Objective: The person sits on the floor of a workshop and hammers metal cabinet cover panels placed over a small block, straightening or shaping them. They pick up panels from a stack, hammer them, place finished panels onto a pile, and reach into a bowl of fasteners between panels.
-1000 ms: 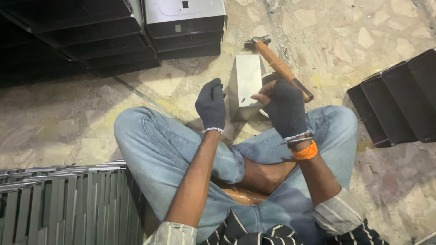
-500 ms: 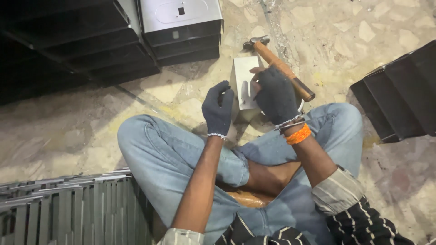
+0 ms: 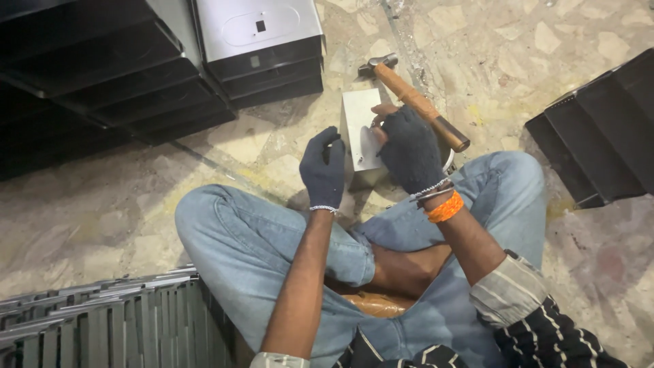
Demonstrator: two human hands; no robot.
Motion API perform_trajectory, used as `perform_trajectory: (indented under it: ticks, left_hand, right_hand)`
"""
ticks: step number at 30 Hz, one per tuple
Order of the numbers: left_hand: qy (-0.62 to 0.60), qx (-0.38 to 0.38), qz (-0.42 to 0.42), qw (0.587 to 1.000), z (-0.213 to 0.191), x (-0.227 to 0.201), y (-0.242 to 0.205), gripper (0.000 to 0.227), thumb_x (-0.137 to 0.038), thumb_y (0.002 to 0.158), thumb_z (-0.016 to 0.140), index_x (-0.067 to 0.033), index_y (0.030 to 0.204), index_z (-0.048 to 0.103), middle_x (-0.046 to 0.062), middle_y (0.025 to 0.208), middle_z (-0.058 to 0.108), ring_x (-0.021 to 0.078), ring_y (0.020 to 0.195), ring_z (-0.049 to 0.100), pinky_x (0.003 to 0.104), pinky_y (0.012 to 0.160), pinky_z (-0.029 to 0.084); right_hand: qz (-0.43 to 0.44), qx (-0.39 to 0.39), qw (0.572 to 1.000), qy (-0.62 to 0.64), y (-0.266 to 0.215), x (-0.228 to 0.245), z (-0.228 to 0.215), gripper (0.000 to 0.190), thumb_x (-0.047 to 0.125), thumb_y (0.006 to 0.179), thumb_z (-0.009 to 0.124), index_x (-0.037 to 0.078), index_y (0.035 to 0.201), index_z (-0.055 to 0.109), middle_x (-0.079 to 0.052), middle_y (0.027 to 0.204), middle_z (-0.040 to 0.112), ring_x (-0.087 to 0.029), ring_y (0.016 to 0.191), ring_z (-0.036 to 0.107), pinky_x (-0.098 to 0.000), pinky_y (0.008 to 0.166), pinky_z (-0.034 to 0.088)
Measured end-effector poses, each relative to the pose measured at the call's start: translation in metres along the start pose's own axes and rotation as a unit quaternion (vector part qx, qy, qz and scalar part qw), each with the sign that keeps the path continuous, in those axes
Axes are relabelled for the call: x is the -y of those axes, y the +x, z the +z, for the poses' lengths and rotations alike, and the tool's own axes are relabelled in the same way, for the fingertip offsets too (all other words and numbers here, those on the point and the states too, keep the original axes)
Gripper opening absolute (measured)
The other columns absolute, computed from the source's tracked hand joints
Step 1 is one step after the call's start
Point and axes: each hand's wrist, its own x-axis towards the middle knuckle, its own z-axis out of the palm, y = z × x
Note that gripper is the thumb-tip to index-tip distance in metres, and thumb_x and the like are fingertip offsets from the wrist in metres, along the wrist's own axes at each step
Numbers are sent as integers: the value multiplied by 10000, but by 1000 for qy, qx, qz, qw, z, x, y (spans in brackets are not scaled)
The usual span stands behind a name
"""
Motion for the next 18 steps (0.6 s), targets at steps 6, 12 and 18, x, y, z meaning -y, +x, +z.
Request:
perform_trajectory:
  ticks: [6, 12, 18]
  left_hand:
    - [-26, -21, -85, 996, -4, 9, 0, 239, -100, 968, 648, -2, 1176, 713, 81, 1009, 754, 147, 820, 706, 285, 769, 581]
    - [-109, -70, -28, 991, -15, -21, 17, 235, 12, 993, 583, 34, 1212, 665, 88, 1107, 697, 141, 871, 653, 278, 754, 570]
    - [-128, -60, 47, 989, 14, -137, 18, 224, 45, 987, 604, 45, 1205, 657, 113, 1124, 703, 160, 861, 672, 286, 768, 577]
  right_hand:
    - [6, -76, 997, 17, -13, 10, -28, 246, 69, 886, 736, 67, 1118, 653, -141, 1077, 691, -337, 997, 642, -441, 864, 512]
    - [85, -108, 989, -57, -47, -19, -90, 306, 64, 825, 790, 56, 1110, 679, -143, 1018, 672, -358, 988, 640, -460, 839, 504]
    - [114, -208, 963, -127, -88, -65, -179, 268, 36, 839, 783, 59, 1092, 699, -141, 1069, 694, -339, 1017, 655, -431, 880, 528]
